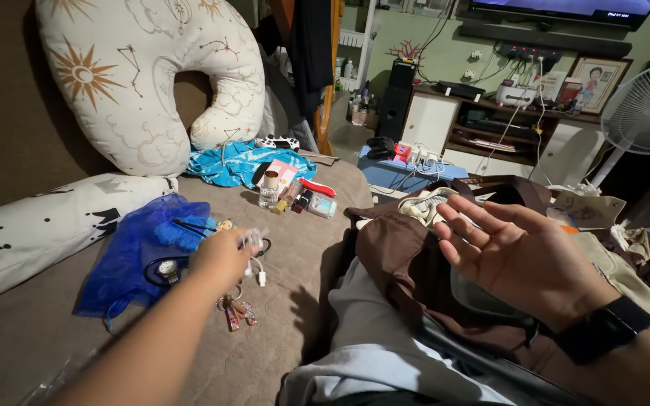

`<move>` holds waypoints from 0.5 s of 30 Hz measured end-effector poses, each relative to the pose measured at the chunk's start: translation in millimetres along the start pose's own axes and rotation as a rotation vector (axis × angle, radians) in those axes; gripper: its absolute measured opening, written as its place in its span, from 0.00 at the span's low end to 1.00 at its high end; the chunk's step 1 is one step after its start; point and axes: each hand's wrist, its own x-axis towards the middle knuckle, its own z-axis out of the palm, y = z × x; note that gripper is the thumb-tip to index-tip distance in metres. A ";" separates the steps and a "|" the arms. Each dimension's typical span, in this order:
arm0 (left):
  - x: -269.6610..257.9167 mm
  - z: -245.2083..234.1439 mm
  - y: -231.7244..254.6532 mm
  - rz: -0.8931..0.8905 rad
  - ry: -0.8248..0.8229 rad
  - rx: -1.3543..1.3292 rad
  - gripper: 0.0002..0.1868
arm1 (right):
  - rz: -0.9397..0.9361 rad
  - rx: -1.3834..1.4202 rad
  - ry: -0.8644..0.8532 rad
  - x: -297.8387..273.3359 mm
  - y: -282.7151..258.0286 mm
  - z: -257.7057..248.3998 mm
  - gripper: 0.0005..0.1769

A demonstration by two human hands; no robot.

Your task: The person packs a brown and cream backpack with daily essentials. They place a small black pouch, a white earbud case, a black mouse, a black wallet, and a white charging cable into the bag's compartments.

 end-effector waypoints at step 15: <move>105.4 -126.6 79.1 0.071 0.097 -0.615 0.28 | -0.016 0.058 0.055 15.2 -23.7 9.2 0.27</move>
